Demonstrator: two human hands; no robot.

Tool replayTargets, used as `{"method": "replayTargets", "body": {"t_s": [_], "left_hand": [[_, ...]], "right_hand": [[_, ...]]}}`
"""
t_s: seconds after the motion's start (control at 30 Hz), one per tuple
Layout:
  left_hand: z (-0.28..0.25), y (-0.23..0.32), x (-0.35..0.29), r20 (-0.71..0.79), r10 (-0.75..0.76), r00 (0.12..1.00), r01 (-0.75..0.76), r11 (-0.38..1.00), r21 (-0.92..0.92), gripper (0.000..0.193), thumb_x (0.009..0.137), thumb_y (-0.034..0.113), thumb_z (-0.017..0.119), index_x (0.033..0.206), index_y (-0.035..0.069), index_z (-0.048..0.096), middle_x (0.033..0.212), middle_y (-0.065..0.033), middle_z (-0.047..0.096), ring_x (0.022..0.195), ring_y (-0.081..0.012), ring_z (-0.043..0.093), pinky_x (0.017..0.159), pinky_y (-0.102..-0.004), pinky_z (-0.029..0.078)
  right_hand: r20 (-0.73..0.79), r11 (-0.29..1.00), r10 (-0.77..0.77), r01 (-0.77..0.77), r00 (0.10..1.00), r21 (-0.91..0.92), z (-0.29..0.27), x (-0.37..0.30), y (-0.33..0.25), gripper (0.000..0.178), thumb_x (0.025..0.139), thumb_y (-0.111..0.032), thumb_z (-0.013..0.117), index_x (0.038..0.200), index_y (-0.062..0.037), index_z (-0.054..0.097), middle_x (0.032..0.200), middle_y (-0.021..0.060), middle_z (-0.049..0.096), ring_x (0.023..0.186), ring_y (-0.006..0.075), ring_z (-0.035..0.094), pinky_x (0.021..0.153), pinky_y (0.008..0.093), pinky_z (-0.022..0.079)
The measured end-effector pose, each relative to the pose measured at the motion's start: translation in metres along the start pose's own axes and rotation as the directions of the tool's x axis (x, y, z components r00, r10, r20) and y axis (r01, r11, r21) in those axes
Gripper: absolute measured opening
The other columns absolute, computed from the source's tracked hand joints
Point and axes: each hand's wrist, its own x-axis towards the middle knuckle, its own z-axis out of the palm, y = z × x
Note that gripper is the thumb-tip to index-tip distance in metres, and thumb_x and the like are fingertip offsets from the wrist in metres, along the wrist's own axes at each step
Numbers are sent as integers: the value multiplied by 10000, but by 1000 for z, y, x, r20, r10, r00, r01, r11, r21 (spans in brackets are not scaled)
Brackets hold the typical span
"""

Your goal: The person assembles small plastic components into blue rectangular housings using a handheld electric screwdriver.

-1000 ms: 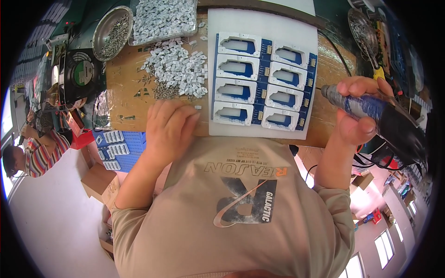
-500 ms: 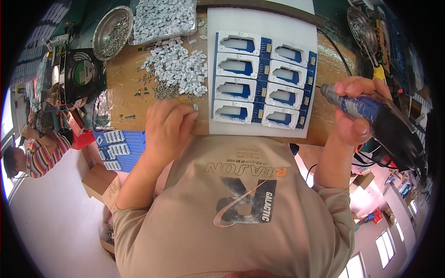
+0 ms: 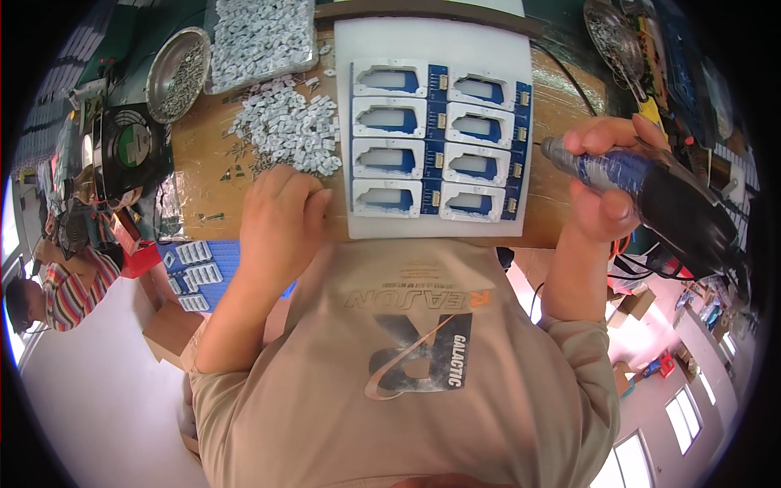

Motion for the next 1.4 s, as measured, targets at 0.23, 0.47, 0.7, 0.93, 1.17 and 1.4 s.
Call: {"method": "replayTargets", "body": {"t_s": [0.23, 0.47, 0.7, 0.93, 1.17, 1.4], "left_hand": [[12, -15, -10, -154, 236, 960, -228, 971, 67, 188, 819, 56, 763, 997, 93, 714, 963, -57, 656, 862, -282, 609, 768, -396, 468], [3, -19, -9, -103, 372, 922, -349, 918, 191, 258, 785, 56, 780, 1031, 103, 719, 1006, -39, 653, 891, -257, 627, 789, -374, 477], [-10, -9, 15, -170, 371, 913, -358, 928, 103, 259, 736, 50, 795, 977, 94, 712, 987, -55, 646, 885, -271, 625, 792, -384, 483], [20, 63, 122, -315, 468, 826, -503, 864, -34, 150, 742, 83, 783, 857, 85, 687, 969, -60, 649, 889, -277, 621, 809, -402, 487], [63, 77, 171, -312, 459, 832, -511, 852, -110, 129, 782, 105, 752, 872, 50, 680, 960, -95, 657, 915, -327, 638, 802, -442, 510], [67, 78, 173, -319, 401, 859, -478, 851, -218, 79, 766, 120, 722, 779, 51, 686, 852, -87, 638, 891, -324, 623, 779, -447, 486]], "right_hand": [[-57, 995, 52, -57, 997, -82, -4, 0, -2, 923, 810, -579, 830, 1434, -11, 456, 969, 149, 640, 831, 275, 632, 758, 436, 556], [-109, 988, 130, -138, 986, -69, -11, 8, -3, 968, 782, -629, 826, 1426, -17, 442, 988, 132, 642, 839, 268, 633, 774, 442, 553], [-180, 986, 154, -140, 972, 87, -4, 15, -3, 1041, 683, -596, 914, 1372, 39, 461, 981, 117, 672, 827, 255, 675, 781, 388, 566], [81, 984, -71, 56, 994, 168, -4, 56, 2, 914, 797, -829, 649, 1360, -120, 527, 969, 112, 634, 793, 253, 627, 716, 424, 539], [177, 954, -113, 57, 978, 294, 12, 92, 18, 948, 807, -823, 640, 1345, -56, 502, 948, 123, 645, 756, 263, 642, 701, 440, 568], [-39, 886, 352, -320, 935, 336, 57, 86, -3, 1049, 589, -640, 944, 1322, -22, 519, 874, 116, 664, 787, 268, 692, 714, 371, 587]]}}
